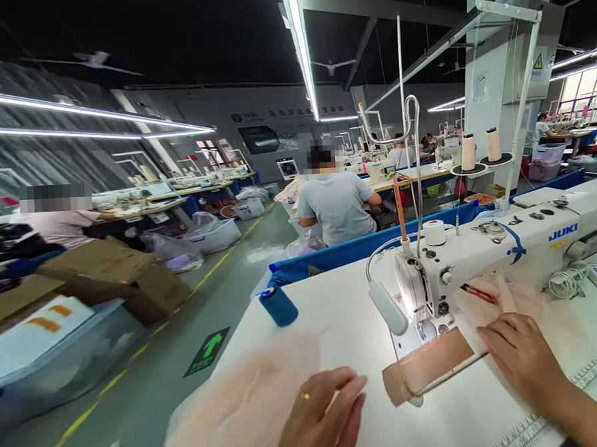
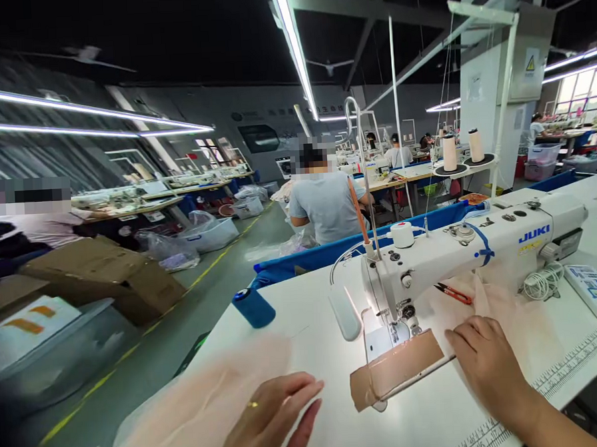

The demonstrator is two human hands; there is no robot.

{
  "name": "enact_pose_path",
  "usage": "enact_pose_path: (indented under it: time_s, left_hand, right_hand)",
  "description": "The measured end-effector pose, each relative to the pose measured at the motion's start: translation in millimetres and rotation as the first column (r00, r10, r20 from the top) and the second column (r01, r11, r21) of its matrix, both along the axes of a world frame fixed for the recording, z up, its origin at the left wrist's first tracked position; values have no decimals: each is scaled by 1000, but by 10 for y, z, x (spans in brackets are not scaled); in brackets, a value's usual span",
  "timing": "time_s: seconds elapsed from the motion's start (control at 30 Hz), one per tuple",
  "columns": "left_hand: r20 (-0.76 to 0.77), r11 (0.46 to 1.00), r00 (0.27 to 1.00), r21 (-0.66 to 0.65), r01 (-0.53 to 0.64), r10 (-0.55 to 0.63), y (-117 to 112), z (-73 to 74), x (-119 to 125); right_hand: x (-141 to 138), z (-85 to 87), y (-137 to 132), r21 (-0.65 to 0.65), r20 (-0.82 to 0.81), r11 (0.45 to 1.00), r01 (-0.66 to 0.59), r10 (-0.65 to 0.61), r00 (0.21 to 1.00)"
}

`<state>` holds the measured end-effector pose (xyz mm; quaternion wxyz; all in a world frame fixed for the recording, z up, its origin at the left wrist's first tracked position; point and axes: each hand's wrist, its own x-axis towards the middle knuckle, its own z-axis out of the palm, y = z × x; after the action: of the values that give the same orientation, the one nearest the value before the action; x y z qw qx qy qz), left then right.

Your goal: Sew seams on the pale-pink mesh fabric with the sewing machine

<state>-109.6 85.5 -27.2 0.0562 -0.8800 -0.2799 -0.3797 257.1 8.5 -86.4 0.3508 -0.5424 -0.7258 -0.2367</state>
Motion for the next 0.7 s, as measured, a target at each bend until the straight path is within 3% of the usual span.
enact_pose_path:
  time_s: [0.07,0.13,0.23,0.3,0.4,0.5,0.6,0.7]
  left_hand:
    - [-17,991,996,-101,85,-87,-100,-41,195]
    - [-34,966,989,-222,135,-146,-206,-89,357]
    - [-52,918,986,-375,127,-158,-322,-145,531]
    - [-73,882,990,-465,75,-123,-342,-174,598]
    - [-133,816,991,-576,-51,-32,-295,-233,651]
    - [-143,783,990,-616,-85,-5,-222,-322,685]
    - [-44,781,998,-625,14,-52,-195,-377,702]
    - [81,726,966,-644,239,-246,-197,-363,674]
  right_hand:
    - [-200,-53,-72,-9,-2,994,-109,109,994]
    - [-445,-90,-172,-66,-2,951,-301,302,953]
    - [-688,-56,-322,-154,-37,790,-593,596,802]
    - [-694,19,-383,-178,-79,720,-671,669,739]
    - [-589,102,-392,-219,-224,734,-642,603,766]
    - [-637,44,-320,-266,-345,734,-625,533,773]
    - [-902,-88,-192,-336,-416,696,-635,496,763]
    - [-1093,-97,-46,-377,-471,698,-609,422,775]
